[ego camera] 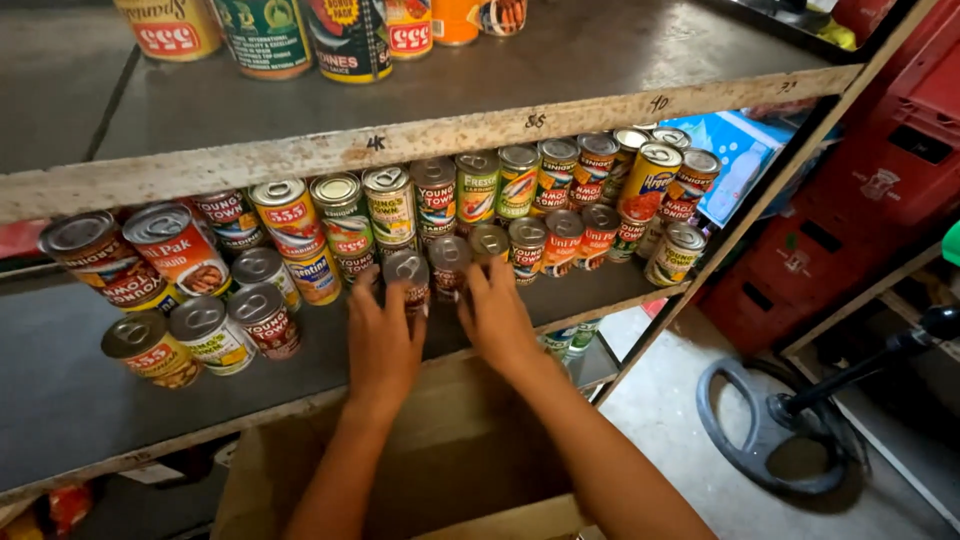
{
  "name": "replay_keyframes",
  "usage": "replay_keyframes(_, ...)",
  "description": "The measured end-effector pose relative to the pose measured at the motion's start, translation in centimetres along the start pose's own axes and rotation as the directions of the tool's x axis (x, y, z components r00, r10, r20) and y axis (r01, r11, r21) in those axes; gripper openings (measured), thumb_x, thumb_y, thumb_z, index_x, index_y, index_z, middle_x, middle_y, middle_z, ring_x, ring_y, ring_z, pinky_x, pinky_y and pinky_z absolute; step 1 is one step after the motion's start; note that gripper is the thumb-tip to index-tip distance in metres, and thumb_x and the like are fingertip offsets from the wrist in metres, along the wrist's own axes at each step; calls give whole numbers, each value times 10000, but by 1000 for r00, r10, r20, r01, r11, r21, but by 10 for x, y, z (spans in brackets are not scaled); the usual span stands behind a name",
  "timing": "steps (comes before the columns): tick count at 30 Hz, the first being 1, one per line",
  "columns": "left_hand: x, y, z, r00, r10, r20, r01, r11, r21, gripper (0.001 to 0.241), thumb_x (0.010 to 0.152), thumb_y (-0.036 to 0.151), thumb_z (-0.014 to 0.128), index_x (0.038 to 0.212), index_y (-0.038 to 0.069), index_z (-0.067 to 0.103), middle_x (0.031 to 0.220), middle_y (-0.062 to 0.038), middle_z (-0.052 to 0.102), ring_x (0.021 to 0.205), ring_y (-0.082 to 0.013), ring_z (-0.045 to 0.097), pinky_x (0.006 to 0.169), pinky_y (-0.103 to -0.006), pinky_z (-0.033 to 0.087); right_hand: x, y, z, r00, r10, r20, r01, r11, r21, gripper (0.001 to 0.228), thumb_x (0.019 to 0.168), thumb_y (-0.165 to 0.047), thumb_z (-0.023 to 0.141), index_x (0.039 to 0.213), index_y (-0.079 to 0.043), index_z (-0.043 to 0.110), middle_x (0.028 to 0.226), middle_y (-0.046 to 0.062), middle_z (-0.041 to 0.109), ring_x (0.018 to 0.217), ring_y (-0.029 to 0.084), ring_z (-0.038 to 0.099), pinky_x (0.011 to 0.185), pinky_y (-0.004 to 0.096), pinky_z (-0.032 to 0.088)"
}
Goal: Organizing and stocking various brands of canned goods on metal shelves.
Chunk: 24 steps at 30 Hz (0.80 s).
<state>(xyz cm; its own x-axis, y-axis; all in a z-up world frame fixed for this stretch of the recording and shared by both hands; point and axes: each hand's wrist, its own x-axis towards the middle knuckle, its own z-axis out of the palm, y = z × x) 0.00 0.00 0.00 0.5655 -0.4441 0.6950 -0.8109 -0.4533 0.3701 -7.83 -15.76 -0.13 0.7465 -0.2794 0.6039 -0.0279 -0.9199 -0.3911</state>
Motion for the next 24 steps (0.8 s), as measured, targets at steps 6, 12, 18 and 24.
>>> replay_keyframes(6,-6,-7,10,999,-26,-43,21,992,-123,450,819,141,815,1138,8,527,1358,-302,470,1200,-514,518,967,-539,477,-1,-13,-2,993,-42,-108,47,998,42,388,793,-88,786,1114,-56,571,1245,260,492,1172,494,496,911,522,503)
replay_keyframes(12,-14,-3,2,999,6,-42,-12,989,-150,403,812,117,806,1077,29,514,1345,-217,576,1171,-467,595,907,-501,533,-12,-14,-5,1000,-14,10,14,999,32,380,806,-83,805,1108,-72,575,1297,224,526,1228,465,511,920,517,509)
replay_keyframes(18,-4,18,-32,946,153,-285,-188,977,-98,433,754,193,869,1013,76,541,1277,-205,620,1129,-437,624,900,-495,531,-11,-29,-34,937,-240,-255,267,961,77,388,765,-51,830,1042,-81,559,1346,186,597,1219,428,553,977,493,504)
replay_keyframes(24,9,44,-79,774,361,-521,-435,900,-23,473,762,206,904,1024,95,526,1324,-214,602,1175,-439,632,967,-513,519,-7,-30,-60,735,-362,-573,458,888,26,447,745,-102,871,1072,-98,567,1355,223,555,1195,434,565,1000,539,455)
